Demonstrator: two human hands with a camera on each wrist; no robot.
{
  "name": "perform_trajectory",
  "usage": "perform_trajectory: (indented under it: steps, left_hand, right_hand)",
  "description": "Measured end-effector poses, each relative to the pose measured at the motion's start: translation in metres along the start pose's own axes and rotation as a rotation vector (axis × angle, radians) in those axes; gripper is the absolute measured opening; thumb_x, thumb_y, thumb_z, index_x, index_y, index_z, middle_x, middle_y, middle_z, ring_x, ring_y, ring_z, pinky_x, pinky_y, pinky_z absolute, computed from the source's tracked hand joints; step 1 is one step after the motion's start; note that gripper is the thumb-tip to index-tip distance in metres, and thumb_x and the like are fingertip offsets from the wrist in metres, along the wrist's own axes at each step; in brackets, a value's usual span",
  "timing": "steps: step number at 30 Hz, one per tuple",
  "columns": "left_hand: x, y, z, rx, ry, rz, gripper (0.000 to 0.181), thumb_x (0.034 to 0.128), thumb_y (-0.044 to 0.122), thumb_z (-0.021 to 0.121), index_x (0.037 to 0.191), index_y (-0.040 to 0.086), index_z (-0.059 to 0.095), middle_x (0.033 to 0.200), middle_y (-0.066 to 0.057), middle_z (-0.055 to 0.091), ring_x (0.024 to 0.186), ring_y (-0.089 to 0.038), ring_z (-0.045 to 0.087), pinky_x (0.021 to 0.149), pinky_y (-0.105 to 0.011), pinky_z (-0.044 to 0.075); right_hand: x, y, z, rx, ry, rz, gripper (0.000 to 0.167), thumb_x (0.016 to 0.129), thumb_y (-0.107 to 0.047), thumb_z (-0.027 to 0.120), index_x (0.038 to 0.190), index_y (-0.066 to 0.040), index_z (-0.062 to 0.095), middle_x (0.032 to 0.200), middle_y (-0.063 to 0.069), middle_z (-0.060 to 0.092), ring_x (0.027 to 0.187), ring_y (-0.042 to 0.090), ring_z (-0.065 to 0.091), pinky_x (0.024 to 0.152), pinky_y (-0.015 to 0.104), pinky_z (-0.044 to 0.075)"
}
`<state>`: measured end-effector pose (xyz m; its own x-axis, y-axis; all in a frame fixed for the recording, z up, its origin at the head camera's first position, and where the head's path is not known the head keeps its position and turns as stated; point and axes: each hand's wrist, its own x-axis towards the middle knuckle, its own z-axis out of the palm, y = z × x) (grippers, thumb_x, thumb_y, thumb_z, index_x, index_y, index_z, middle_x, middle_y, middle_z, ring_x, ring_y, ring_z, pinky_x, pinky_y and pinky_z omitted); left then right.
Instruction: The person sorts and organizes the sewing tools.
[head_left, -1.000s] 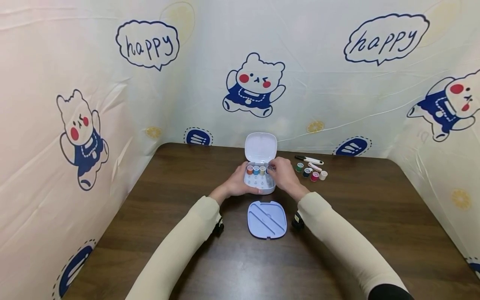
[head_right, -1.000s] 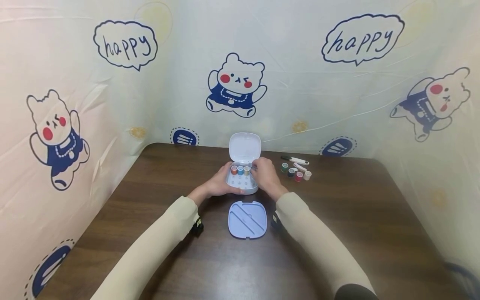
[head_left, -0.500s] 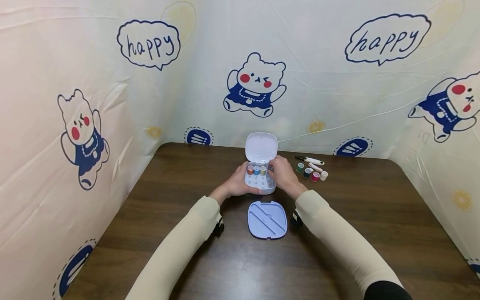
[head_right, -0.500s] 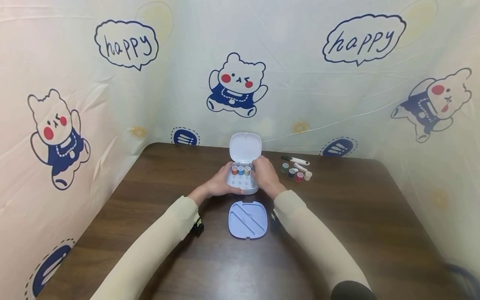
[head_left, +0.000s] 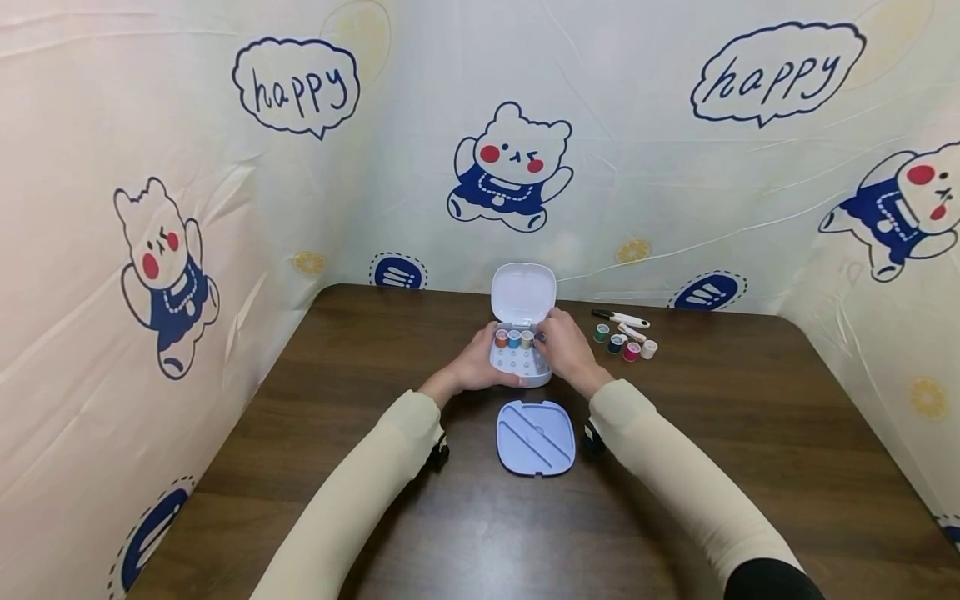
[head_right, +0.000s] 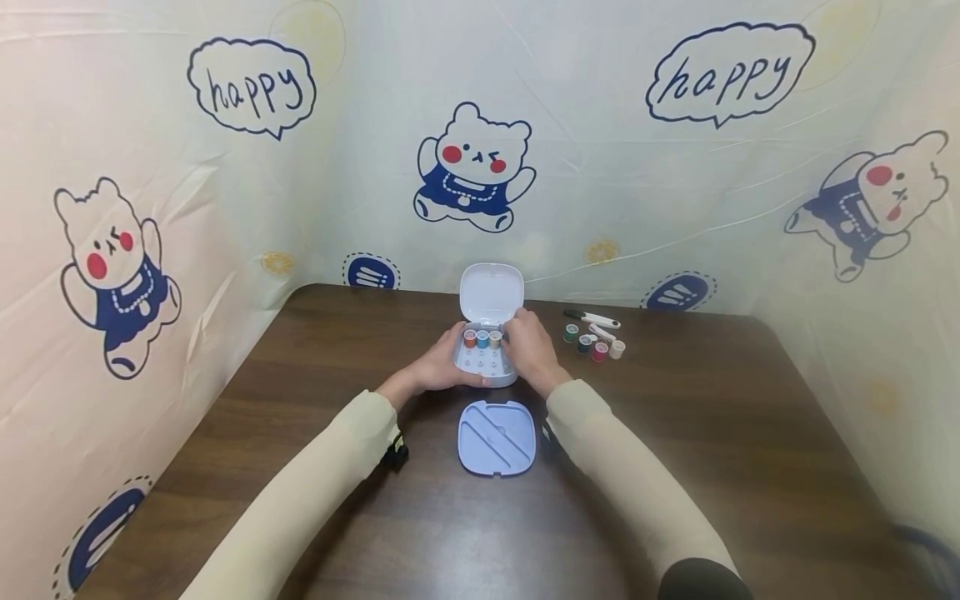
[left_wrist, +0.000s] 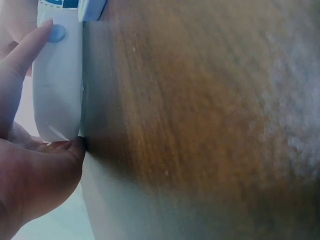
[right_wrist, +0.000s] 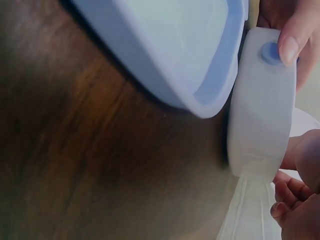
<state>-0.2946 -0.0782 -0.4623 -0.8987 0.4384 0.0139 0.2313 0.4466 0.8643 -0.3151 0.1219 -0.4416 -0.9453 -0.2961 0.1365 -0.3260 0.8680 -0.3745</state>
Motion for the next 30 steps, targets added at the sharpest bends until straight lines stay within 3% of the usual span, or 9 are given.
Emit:
perform_trajectory:
  steps: [7, 15, 22, 30]
  left_hand:
    - [0.000, 0.000, 0.002, 0.020, -0.002, -0.028, 0.105, 0.0740, 0.023, 0.093, 0.153, 0.003, 0.027, 0.145, -0.018, 0.042, 0.129, -0.032, 0.044, 0.111, -0.046, 0.036]
    - [0.001, -0.001, 0.001, 0.013, -0.003, -0.008, 0.103, 0.0730, 0.022, 0.094, 0.151, 0.002, 0.029, 0.143, -0.019, 0.044, 0.128, -0.032, 0.046, 0.110, -0.047, 0.037]
    - [-0.001, 0.001, -0.001, 0.029, -0.011, -0.072, 0.110, 0.0750, 0.030, 0.093, 0.156, 0.007, 0.022, 0.148, -0.019, 0.038, 0.130, -0.031, 0.043, 0.111, -0.049, 0.037]
    - [-0.002, 0.003, -0.001, 0.034, 0.005, -0.085, 0.114, 0.0726, 0.032, 0.094, 0.157, 0.007, 0.022, 0.148, -0.019, 0.038, 0.130, -0.032, 0.043, 0.113, -0.050, 0.034]
  right_hand:
    - [0.001, 0.004, 0.000, 0.021, -0.010, 0.023, 0.022, 0.094, -0.013, 0.075, 0.112, -0.001, 0.077, 0.115, 0.015, 0.062, 0.105, 0.028, 0.055, 0.094, 0.044, 0.050]
    - [-0.003, 0.005, -0.005, 0.084, -0.041, 0.051, 0.029, 0.096, -0.014, 0.073, 0.121, 0.000, 0.072, 0.115, 0.015, 0.062, 0.104, 0.028, 0.056, 0.093, 0.044, 0.052]
    - [-0.013, 0.008, -0.018, 0.121, -0.007, 0.014, 0.032, 0.095, -0.015, 0.073, 0.124, -0.001, 0.070, 0.110, 0.014, 0.062, 0.095, 0.028, 0.057, 0.084, 0.042, 0.052]
    - [-0.026, 0.021, -0.027, 0.108, 0.020, -0.003, 0.034, 0.094, -0.016, 0.073, 0.123, 0.001, 0.068, 0.115, 0.020, 0.063, 0.102, 0.033, 0.061, 0.091, 0.048, 0.052]
